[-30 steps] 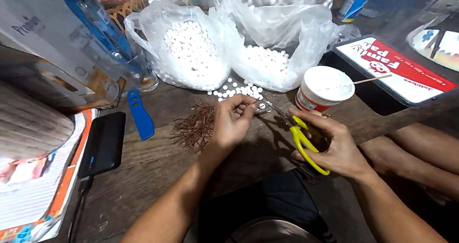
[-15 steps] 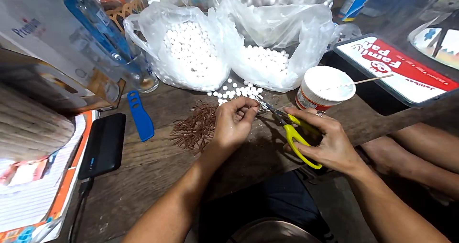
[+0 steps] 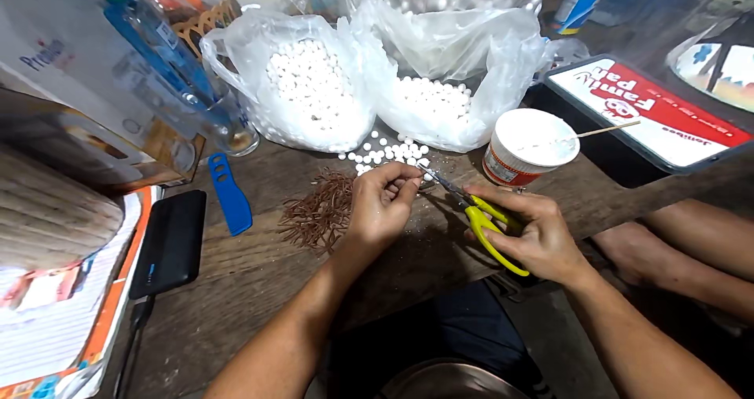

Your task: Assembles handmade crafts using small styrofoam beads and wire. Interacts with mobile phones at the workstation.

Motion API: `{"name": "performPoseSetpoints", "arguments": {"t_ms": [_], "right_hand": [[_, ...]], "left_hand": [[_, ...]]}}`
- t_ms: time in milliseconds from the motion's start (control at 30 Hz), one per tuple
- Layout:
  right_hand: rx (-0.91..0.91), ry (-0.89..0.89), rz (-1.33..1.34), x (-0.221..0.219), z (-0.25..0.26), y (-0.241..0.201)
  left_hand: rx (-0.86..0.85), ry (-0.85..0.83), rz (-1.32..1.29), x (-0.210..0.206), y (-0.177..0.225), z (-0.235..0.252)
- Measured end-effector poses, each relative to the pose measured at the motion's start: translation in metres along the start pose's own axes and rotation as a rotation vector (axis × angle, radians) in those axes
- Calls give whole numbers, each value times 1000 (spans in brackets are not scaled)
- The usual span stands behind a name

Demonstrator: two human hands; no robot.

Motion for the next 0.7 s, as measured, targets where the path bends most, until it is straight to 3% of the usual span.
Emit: {"name": "performPoseSetpoints", "arguments": {"t_ms": [367,500,600,700], "right_hand": [[-1,40,129,-3,-3,-3],[-27,160,220,15,-1,-7],[25,133,12,24,-3,-13],[-1,23,-390,18,-9,-13]], "left_hand": [[4,3,-12,-1,4,-1],[-6,13,13,1,5,-1],[53,30,-9,4,1,0],[74,60,-22,10,0,2]]}}
Point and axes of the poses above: each hand's wrist, its own z-axis towards the middle knuckle, its own x-axis out of the back of the hand, y = z × x, the point moved 8 cm from there along z, towards the middle knuckle, and after that the axes turned 2 degrees about -z, right-handed, at the moved point
